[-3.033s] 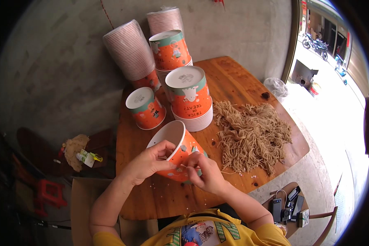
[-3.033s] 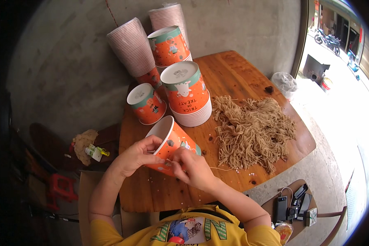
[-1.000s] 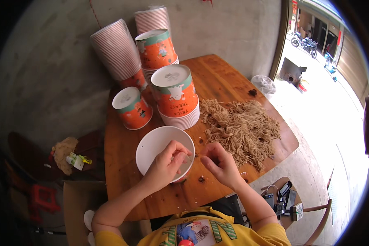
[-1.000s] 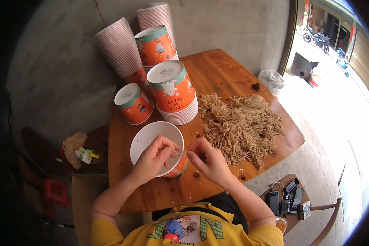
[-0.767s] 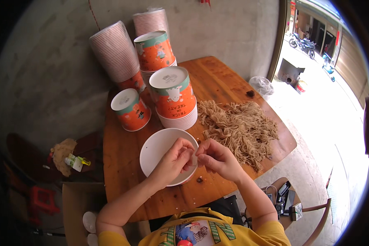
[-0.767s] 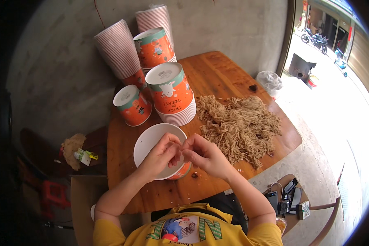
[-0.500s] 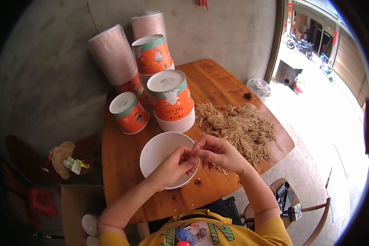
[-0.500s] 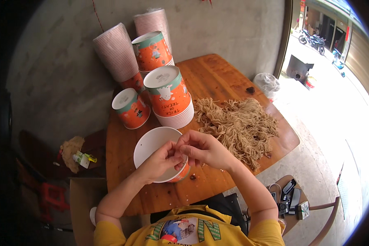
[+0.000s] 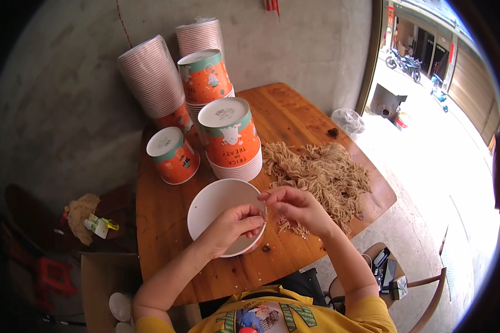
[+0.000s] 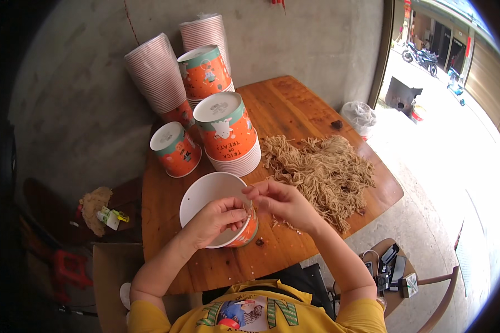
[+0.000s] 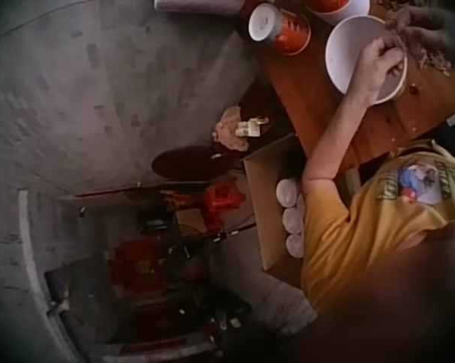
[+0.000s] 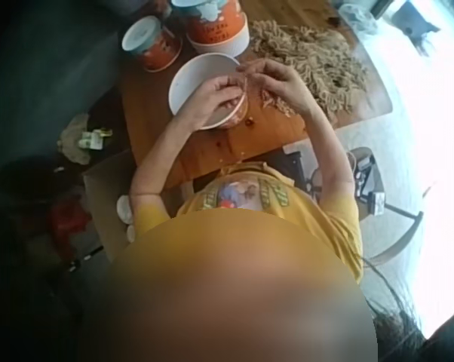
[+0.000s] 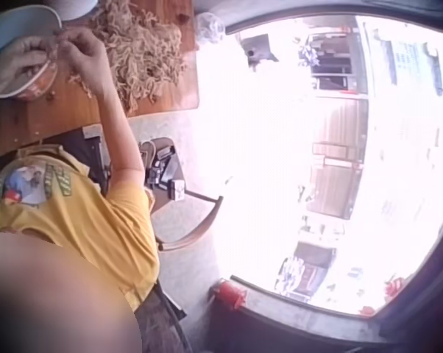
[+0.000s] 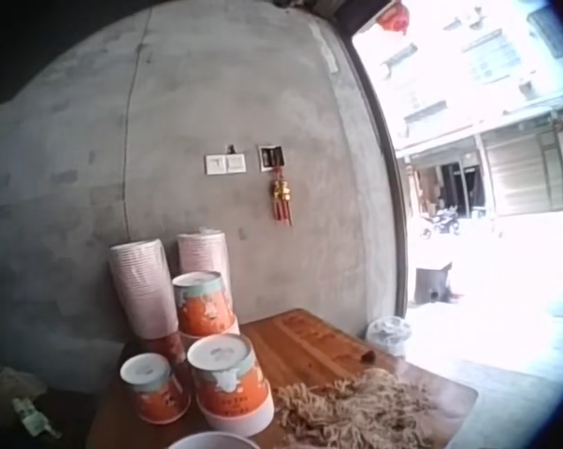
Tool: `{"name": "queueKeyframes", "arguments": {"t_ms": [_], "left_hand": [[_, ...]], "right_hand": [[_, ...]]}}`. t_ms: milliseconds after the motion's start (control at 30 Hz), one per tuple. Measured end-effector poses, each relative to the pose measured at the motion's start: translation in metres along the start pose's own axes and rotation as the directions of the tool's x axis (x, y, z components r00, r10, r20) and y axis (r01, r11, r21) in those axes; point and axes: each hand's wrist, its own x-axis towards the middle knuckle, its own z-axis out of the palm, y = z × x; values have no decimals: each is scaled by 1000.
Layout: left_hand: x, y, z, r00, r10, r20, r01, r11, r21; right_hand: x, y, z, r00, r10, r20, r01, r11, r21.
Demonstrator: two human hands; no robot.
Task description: Assembling and filling paper cups with shredded material and securing them with string.
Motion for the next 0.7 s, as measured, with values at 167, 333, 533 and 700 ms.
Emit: {"name": "queueKeyframes", "arguments": {"t_ms": [167,333,533,700], "left_hand": [[5,-2,1,999,-21,28,21,1000,-4],[9,-2,-2,995,-97,32,100,990,-101],[9,1,0,970,-227,86,242,925,-292],[8,-1,4,990,-141,18,142,967,-213]], "right_hand": [[-20,4,4,936,-352,-7,262,710,-653],[-30,-3,25,925,-368,-90,196,669,-717],[-32,9,44,851,-525,-23,254,449,-856],[-32,12,34,885,-465,-9,303,592,-747]]}}
